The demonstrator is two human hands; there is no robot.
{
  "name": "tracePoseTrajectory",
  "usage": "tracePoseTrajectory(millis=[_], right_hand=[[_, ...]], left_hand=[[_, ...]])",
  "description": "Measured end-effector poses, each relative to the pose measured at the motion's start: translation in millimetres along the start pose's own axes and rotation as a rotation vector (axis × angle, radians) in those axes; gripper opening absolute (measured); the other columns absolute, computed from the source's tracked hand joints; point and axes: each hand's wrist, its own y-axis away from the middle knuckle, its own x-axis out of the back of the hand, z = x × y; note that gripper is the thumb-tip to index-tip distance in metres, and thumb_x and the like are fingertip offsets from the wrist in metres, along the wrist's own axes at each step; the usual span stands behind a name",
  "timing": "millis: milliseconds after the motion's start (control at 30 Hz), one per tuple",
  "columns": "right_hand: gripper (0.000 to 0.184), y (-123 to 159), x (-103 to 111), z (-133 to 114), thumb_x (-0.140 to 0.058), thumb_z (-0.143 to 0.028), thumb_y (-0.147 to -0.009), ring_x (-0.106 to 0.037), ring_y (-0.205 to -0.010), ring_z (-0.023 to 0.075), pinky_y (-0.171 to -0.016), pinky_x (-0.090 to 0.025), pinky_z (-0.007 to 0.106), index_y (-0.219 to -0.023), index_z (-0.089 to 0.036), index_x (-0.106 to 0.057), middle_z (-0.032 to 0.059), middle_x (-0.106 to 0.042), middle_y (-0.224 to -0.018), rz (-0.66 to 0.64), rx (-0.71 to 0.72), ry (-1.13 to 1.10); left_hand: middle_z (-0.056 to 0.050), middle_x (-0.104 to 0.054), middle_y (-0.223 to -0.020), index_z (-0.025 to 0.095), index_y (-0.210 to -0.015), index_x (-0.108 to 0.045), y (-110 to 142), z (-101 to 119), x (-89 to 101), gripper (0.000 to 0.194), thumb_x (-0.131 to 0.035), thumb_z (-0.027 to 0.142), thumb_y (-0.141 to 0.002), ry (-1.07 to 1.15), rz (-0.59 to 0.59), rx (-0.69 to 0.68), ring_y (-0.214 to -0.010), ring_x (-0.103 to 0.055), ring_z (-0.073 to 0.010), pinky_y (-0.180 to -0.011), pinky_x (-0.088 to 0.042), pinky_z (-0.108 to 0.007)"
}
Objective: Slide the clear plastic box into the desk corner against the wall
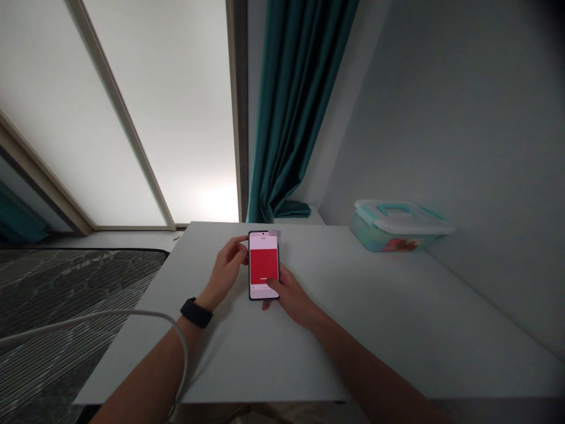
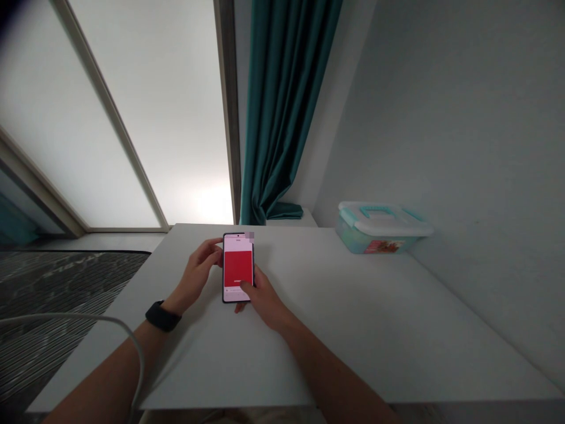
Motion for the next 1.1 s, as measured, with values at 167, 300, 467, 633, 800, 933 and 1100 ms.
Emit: tracePoseTrajectory(millis=[167, 300, 467, 633, 800, 933, 1100], right_hand=[[0.059, -0.1, 0.8, 2.1, -0.065, -0.031, -0.086, -0.068, -0.093, 0.0251, -0.054, -0.058, 0.030, -0.142, -0.026, -0.045, 0.0103, -0.066, -0.119, -0.009, 0.001, -0.007], [0.058, -0.5, 1.0, 3.5, -0.063, -0.030, -0.087, -0.067, -0.091, 0.0244, -0.053, -0.057, 0.029, -0.142, -0.026, -0.045, 0.0102, -0.066, -0.120, -0.018, 0.024, -0.011], [0.057, -1.2, 1.0, 3.6, -0.062, -0.029, -0.087, -0.067, -0.090, 0.0241, -0.053, -0.058, 0.029, -0.141, -0.025, -0.045, 0.0110, -0.065, -0.123, -0.016, 0.026, -0.007], [0.055, -1.3, -0.1, 2.6, -0.063, -0.029, -0.086, -0.067, -0.088, 0.0232, -0.052, -0.057, 0.029, -0.138, -0.024, -0.047, 0.0102, -0.067, -0.118, -0.012, 0.042, -0.008], [0.055, -1.0, -1.0, 1.2, -0.062, -0.030, -0.086, -0.068, -0.088, 0.0237, -0.053, -0.057, 0.030, -0.139, -0.024, -0.046, 0.0107, -0.066, -0.120, -0.017, 0.032, -0.005], [0.056, -0.2, -1.4, 0.5, -0.063, -0.030, -0.086, -0.068, -0.088, 0.0233, -0.053, -0.058, 0.030, -0.139, -0.025, -0.046, 0.0109, -0.066, -0.122, -0.017, 0.037, -0.004], [0.056, 0.2, -1.2, 0.1, -0.062, -0.030, -0.087, -0.068, -0.090, 0.0240, -0.053, -0.058, 0.030, -0.140, -0.025, -0.045, 0.0106, -0.066, -0.120, -0.015, 0.026, 0.002]], left_hand=[[-0.007, -0.065, -0.092, 0.020, -0.121, -0.061, 2.0, 4.4, 0.0, 0.037, -0.059, 0.040, -0.089, 0.012, -0.002, 0.023, -0.088, -0.065, -0.0218, -0.068, -0.054, -0.031], [-0.006, -0.065, -0.090, 0.021, -0.121, -0.061, 2.5, 7.3, -0.6, 0.037, -0.058, 0.039, -0.089, 0.012, 0.002, 0.020, -0.086, -0.064, -0.0214, -0.068, -0.053, -0.031], [-0.005, -0.065, -0.087, 0.019, -0.121, -0.063, 0.8, 4.9, -0.9, 0.037, -0.058, 0.037, -0.089, 0.015, 0.007, 0.011, -0.082, -0.063, -0.0195, -0.068, -0.052, -0.031], [-0.001, -0.062, -0.081, 0.018, -0.120, -0.063, -1.6, 0.8, -0.9, 0.035, -0.059, 0.033, -0.088, 0.029, 0.007, -0.018, -0.074, -0.059, -0.0157, -0.067, -0.050, -0.029], [-0.003, -0.063, -0.084, 0.017, -0.120, -0.062, -1.0, 1.9, -0.6, 0.036, -0.059, 0.035, -0.089, 0.032, 0.000, -0.010, -0.077, -0.060, -0.0167, -0.067, -0.049, -0.028], [-0.002, -0.062, -0.083, 0.017, -0.120, -0.062, -1.2, 1.6, -0.3, 0.036, -0.059, 0.033, -0.088, 0.032, 0.002, -0.017, -0.077, -0.060, -0.0164, -0.067, -0.049, -0.028], [-0.002, -0.063, -0.085, 0.017, -0.121, -0.062, -1.4, 1.0, -0.1, 0.037, -0.059, 0.033, -0.088, 0.033, -0.002, -0.009, -0.078, -0.060, -0.0167, -0.068, -0.049, -0.028]])
